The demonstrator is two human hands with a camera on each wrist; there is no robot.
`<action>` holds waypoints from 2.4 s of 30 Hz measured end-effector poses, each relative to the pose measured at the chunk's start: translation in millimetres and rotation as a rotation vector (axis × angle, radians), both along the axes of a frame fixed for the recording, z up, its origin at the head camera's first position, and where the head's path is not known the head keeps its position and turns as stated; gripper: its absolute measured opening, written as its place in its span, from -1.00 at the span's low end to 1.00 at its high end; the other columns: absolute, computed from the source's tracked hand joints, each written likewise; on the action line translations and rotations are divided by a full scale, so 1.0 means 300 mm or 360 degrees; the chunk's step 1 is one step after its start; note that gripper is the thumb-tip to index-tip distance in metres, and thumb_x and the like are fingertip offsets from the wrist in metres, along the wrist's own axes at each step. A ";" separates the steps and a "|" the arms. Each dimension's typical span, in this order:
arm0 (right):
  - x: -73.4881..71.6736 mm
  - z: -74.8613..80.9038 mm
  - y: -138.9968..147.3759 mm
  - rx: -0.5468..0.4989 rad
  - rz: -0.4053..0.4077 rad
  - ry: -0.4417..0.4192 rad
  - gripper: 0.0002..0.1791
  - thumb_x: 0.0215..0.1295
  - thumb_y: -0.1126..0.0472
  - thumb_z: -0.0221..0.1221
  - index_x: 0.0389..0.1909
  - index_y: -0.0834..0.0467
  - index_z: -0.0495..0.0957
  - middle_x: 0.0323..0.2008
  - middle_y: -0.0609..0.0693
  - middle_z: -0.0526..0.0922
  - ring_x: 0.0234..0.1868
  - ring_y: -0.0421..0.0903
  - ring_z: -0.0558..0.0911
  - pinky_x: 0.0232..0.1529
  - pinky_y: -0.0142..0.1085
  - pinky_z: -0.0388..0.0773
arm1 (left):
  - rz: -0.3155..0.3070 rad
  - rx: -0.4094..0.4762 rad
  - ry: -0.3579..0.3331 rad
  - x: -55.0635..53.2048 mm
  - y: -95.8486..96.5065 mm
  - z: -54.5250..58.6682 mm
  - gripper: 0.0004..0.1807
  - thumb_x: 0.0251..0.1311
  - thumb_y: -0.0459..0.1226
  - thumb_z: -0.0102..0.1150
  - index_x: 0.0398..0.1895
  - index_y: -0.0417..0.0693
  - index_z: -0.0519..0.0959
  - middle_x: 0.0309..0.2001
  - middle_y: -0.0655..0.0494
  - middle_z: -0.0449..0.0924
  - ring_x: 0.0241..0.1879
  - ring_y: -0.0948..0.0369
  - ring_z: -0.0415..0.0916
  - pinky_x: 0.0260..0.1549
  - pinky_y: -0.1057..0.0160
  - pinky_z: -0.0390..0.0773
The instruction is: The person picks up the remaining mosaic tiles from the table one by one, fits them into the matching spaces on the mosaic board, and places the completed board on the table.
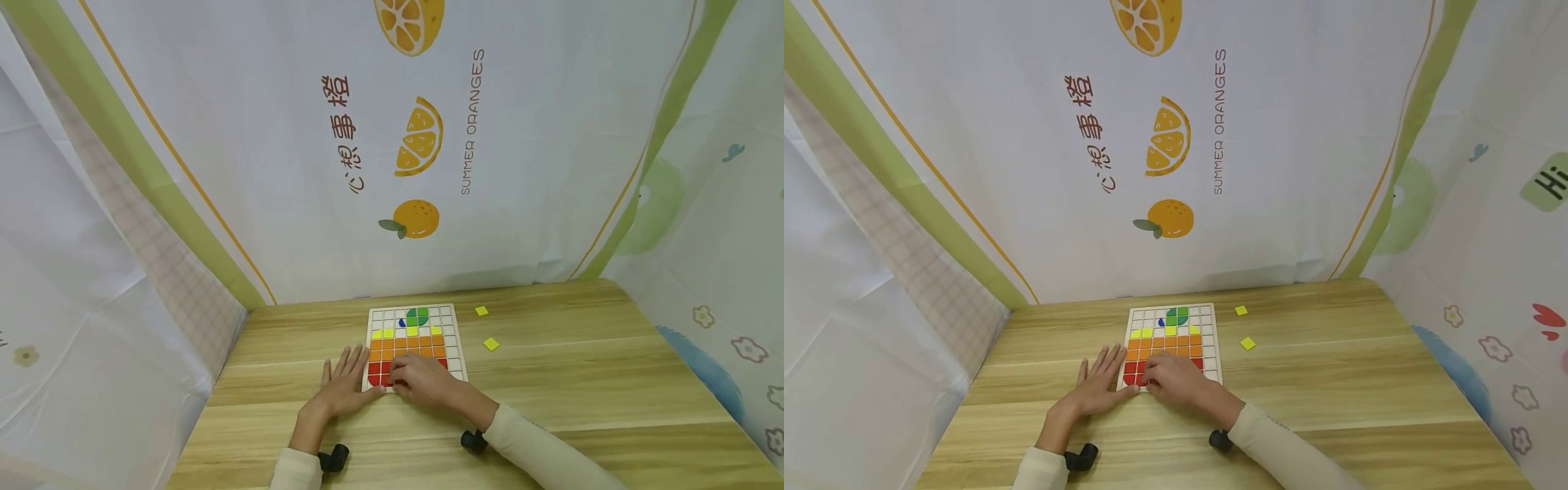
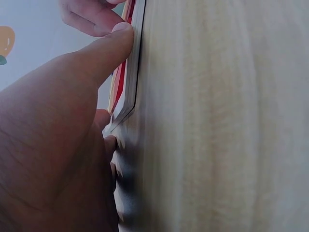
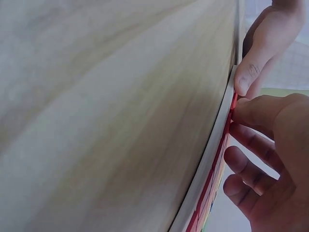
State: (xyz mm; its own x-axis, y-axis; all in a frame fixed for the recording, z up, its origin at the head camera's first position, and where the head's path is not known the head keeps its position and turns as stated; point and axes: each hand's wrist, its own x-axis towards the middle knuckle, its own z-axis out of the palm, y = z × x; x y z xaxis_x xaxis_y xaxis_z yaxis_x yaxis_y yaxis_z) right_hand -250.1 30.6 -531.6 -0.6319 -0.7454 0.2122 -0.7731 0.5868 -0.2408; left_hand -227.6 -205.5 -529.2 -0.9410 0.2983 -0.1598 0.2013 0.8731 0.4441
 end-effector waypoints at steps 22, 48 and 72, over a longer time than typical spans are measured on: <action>-0.138 0.060 0.253 -0.0236 -0.0398 -0.0021 -0.87 0.40 0.25 0.38 -0.11 0.01 0.83 -0.10 -0.13 0.82 -0.04 -0.09 0.75 -0.18 -0.27 0.71 | 0.0018 0.0014 0.0009 0.000 -0.001 -0.002 0.06 0.41 0.28 0.17 0.76 -0.02 0.01 0.77 -0.06 -0.16 0.75 -0.17 -0.31 0.59 -0.48 -0.42; -0.330 0.031 0.558 -0.0145 -0.0793 -0.0105 -0.68 0.43 0.37 0.18 0.12 0.21 0.74 0.17 0.20 0.75 0.17 0.24 0.73 0.06 0.09 0.73 | 0.0017 0.0030 0.0014 -0.002 -0.004 -0.005 0.08 0.39 0.30 0.17 0.75 -0.04 0.02 0.77 -0.07 -0.16 0.75 -0.16 -0.30 0.60 -0.46 -0.41; -0.326 -0.003 0.586 -0.0049 -0.0771 0.0081 -0.92 0.36 0.33 0.39 -0.17 0.14 0.77 -0.13 0.07 0.81 -0.12 0.11 0.79 -0.20 -0.04 0.77 | -0.0005 0.0096 0.0046 -0.001 -0.015 -0.023 0.08 0.39 0.33 0.13 0.75 -0.03 0.03 0.77 -0.09 -0.17 0.75 -0.18 -0.32 0.59 -0.45 -0.48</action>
State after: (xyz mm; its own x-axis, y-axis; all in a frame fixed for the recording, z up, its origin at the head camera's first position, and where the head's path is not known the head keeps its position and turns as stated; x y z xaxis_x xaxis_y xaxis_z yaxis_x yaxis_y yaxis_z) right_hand -347.8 206.4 -532.5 -0.8929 -0.3608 0.2693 -0.4238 0.8754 -0.2326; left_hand -227.9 -209.9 -536.1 -0.9440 0.3096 -0.1139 0.2176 0.8441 0.4901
